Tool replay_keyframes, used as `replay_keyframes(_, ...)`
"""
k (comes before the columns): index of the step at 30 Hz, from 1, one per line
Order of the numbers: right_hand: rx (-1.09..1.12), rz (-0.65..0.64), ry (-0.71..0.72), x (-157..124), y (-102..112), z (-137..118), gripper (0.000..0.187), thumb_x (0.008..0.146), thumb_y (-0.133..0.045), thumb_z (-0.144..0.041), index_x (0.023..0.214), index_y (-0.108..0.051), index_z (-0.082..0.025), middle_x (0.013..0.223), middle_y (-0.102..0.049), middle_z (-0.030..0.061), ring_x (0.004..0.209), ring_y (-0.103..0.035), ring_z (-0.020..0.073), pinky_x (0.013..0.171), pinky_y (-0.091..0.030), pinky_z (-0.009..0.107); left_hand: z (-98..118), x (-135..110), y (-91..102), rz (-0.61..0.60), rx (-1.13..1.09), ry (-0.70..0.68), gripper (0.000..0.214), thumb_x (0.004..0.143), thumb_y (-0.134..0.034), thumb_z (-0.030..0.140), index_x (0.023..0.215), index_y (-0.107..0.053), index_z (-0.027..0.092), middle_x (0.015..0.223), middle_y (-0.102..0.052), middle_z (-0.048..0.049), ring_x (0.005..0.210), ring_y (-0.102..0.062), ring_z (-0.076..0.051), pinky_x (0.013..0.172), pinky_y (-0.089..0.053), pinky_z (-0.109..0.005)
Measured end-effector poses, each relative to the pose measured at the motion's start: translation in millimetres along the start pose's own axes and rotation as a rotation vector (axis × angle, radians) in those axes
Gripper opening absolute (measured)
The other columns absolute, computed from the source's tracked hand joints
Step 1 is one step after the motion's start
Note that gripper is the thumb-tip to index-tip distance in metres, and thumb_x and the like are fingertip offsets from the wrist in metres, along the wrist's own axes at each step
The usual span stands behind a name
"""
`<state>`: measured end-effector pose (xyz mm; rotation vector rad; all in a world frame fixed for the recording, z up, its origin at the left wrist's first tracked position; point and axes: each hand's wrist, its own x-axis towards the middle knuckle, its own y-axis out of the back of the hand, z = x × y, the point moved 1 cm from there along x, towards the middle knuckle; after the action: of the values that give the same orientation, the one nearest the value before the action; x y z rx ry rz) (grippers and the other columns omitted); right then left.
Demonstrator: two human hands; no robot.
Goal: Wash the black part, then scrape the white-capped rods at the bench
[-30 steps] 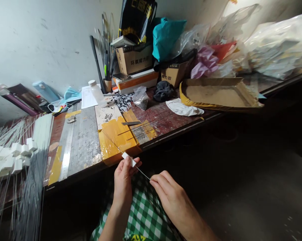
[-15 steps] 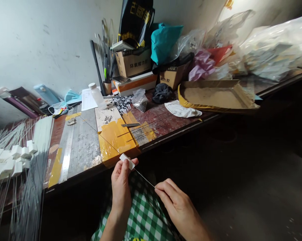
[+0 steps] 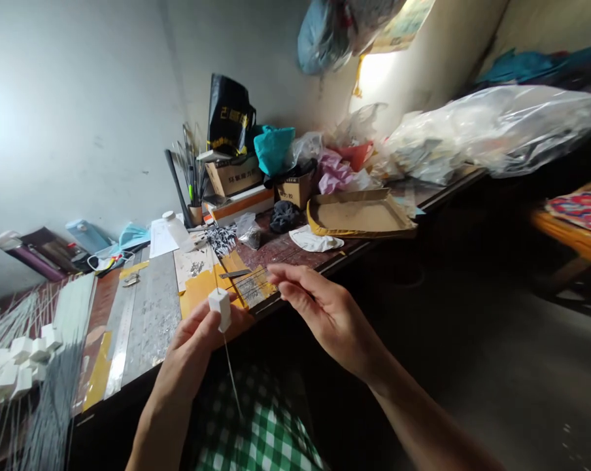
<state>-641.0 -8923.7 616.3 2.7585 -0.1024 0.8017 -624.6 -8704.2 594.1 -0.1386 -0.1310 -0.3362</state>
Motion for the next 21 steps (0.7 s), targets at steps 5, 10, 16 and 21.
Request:
replay_keyframes(5,0.467,-0.272,-0.070,26.6,-10.8,-22.6,0.037,0.091,-0.064,-0.041,0.123,-0.067,-0.022,0.108,-0.073,0.0071,0.066,-0.063,0.0101,0.065,-0.055,0.026,14.0,-16.8,-4.1,-0.166,0.200,0.066,0.029,0.091,-0.060,0.044,0.092,-0.075,0.019,0.091,-0.069,-0.0063,0.091,-0.058,-0.022,0.083,-0.042,-0.028)
replay_keyframes(10,0.524,-0.226,-0.185,18.5,-25.6,-13.0,0.026,0.084,-0.072,-0.041,0.094,-0.076,-0.018,0.079,-0.074,0.0034,0.061,-0.065,0.0116,0.061,-0.055,0.025,-7.9,-36.3,0.5,-0.071,0.259,0.097,0.031,0.087,-0.063,0.046,0.099,-0.076,0.021,0.088,-0.070,-0.0061,0.085,-0.059,-0.022,0.076,-0.043,-0.027)
replay_keyframes(16,0.550,-0.083,-0.282,2.6,-44.9,6.3,0.031,0.077,-0.077,-0.045,0.082,-0.074,-0.015,0.071,-0.071,0.0024,0.054,-0.062,0.0093,0.054,-0.053,0.021,-26.2,-51.3,7.4,0.059,0.394,0.063,0.032,0.086,-0.065,0.045,0.104,-0.075,0.021,0.089,-0.071,-0.0065,0.084,-0.061,-0.022,0.076,-0.046,-0.028)
replay_keyframes(21,0.635,-0.162,-0.380,-10.0,-62.7,25.0,0.030,0.081,-0.075,-0.043,0.094,-0.075,-0.016,0.079,-0.073,0.0025,0.064,-0.067,0.0106,0.065,-0.057,0.023,-36.8,-55.2,15.8,0.097,0.319,0.121,0.034,0.087,-0.064,0.044,0.110,-0.073,0.021,0.099,-0.073,-0.0070,0.096,-0.064,-0.025,0.084,-0.048,-0.028)
